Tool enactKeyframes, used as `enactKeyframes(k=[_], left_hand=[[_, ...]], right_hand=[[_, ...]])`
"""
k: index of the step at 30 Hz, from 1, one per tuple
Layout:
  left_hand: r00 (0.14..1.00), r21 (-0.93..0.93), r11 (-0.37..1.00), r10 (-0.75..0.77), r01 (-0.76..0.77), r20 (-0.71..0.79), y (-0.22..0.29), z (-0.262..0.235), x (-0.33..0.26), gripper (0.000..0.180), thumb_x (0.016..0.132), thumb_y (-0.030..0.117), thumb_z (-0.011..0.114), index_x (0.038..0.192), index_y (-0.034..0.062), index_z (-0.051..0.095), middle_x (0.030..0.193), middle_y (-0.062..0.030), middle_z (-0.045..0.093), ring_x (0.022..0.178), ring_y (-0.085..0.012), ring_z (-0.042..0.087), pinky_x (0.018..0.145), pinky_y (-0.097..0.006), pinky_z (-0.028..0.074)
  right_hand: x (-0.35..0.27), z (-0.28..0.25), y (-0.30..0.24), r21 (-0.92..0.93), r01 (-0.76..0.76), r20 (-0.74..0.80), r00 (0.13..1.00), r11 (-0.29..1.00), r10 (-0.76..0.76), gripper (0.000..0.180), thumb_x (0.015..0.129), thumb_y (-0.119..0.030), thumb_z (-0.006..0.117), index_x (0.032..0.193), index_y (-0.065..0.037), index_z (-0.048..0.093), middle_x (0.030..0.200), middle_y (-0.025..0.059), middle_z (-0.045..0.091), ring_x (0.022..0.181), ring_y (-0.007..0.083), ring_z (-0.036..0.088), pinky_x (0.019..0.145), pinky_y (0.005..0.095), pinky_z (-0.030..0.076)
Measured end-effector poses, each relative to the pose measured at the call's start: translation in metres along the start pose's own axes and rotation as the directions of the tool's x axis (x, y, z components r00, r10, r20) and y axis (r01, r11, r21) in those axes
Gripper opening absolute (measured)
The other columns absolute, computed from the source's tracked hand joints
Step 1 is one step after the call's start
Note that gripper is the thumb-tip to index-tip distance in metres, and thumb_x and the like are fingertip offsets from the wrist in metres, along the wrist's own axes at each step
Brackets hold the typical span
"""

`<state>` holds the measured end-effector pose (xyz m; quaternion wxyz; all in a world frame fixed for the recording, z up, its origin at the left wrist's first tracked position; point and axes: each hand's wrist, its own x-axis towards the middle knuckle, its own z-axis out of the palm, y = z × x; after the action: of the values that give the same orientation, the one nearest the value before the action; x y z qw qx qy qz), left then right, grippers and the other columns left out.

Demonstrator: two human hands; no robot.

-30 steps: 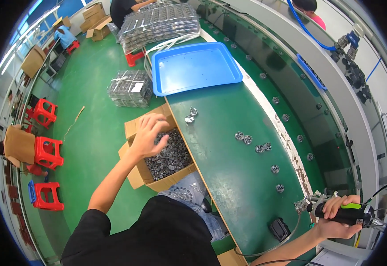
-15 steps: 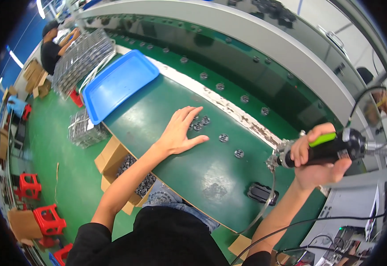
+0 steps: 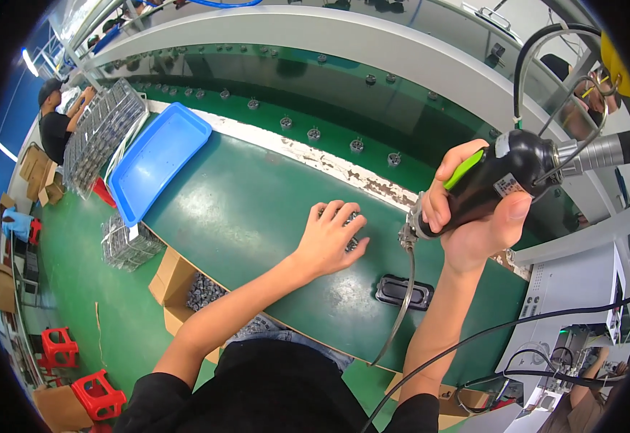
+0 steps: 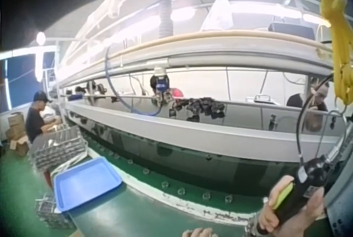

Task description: The person assembles small metal components using a power screwdriver on an industrial production line.

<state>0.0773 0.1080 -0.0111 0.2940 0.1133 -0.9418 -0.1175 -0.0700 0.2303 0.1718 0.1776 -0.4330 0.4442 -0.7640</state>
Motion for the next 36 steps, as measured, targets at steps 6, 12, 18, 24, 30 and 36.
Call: enactKeyframes(k=[6, 12, 18, 24, 30, 36], left_hand=[[0.991, 0.043, 0.991, -0.125, 0.126, -0.039, -0.057, -0.059, -0.049, 0.028, 0.084, 0.030, 0.077, 0.102, 0.0128, 0.063, 0.125, -0.0066, 0.060, 0.119, -0.0306, 0.056, 0.101, -0.048, 0.041], [0.882, 0.199, 0.862, -0.432, 0.465, -0.188, -0.099, -0.164, -0.171, 0.023, 0.082, 0.023, 0.076, 0.098, 0.0110, 0.065, 0.123, -0.0082, 0.064, 0.119, -0.0324, 0.058, 0.101, -0.047, 0.042], [0.811, 0.146, 0.816, -0.502, 0.559, -0.300, -0.122, -0.209, -0.244, 0.015, 0.083, 0.010, 0.072, 0.096, 0.0066, 0.066, 0.111, -0.0094, 0.069, 0.111, -0.0319, 0.062, 0.097, -0.042, 0.045], [0.882, 0.012, 0.926, -0.354, 0.376, -0.311, -0.129, -0.197, -0.158, 0.010, 0.085, 0.004, 0.071, 0.094, 0.0050, 0.066, 0.098, -0.0092, 0.069, 0.096, -0.0303, 0.064, 0.086, -0.041, 0.049], [0.958, -0.122, 0.961, -0.264, 0.250, -0.112, -0.163, -0.103, -0.005, 0.023, 0.088, 0.014, 0.074, 0.109, 0.0053, 0.070, 0.103, -0.0129, 0.070, 0.102, -0.0328, 0.064, 0.090, -0.042, 0.052], [0.910, 0.047, 0.911, -0.403, 0.409, -0.097, -0.212, -0.017, 0.096, 0.040, 0.081, 0.034, 0.081, 0.111, 0.0078, 0.075, 0.107, -0.0141, 0.071, 0.104, -0.0358, 0.066, 0.088, -0.049, 0.052]], right_hand=[[-0.003, 0.002, 0.001, 0.003, 0.048, 0.056, 0.997, 0.999, -0.048, 0.087, 0.088, -0.088, 0.048, 0.094, 0.000, 0.049, 0.052, 0.0015, 0.042, 0.040, 0.0115, 0.040, 0.040, 0.0268, 0.036], [-0.002, -0.003, 0.006, 0.038, 0.010, 0.037, 0.999, 0.999, -0.011, 0.088, 0.086, -0.088, 0.051, 0.095, 0.000, 0.049, 0.057, 0.0020, 0.044, 0.042, 0.0119, 0.043, 0.042, 0.0265, 0.038], [0.001, -0.009, 0.006, 0.108, 0.006, 0.176, 0.984, 0.994, -0.025, 0.078, 0.091, -0.081, 0.054, 0.097, -0.003, 0.048, 0.056, 0.0010, 0.043, 0.041, 0.0104, 0.038, 0.043, 0.0244, 0.033], [0.000, -0.002, 0.006, 0.074, -0.009, 0.138, 0.990, 0.997, -0.001, 0.084, 0.087, -0.085, 0.054, 0.098, -0.001, 0.047, 0.058, 0.0030, 0.047, 0.042, 0.0120, 0.044, 0.043, 0.0257, 0.040], [-0.003, -0.004, -0.002, 0.035, 0.009, 0.076, 0.997, 0.999, -0.011, 0.088, 0.084, -0.089, 0.053, 0.095, -0.003, 0.047, 0.056, 0.0014, 0.046, 0.042, 0.0107, 0.044, 0.043, 0.0247, 0.040], [-0.001, -0.002, -0.002, -0.009, 0.068, 0.058, 0.996, 0.998, -0.067, 0.082, 0.086, -0.085, 0.056, 0.095, -0.004, 0.046, 0.055, 0.0015, 0.047, 0.041, 0.0110, 0.044, 0.042, 0.0247, 0.041]])
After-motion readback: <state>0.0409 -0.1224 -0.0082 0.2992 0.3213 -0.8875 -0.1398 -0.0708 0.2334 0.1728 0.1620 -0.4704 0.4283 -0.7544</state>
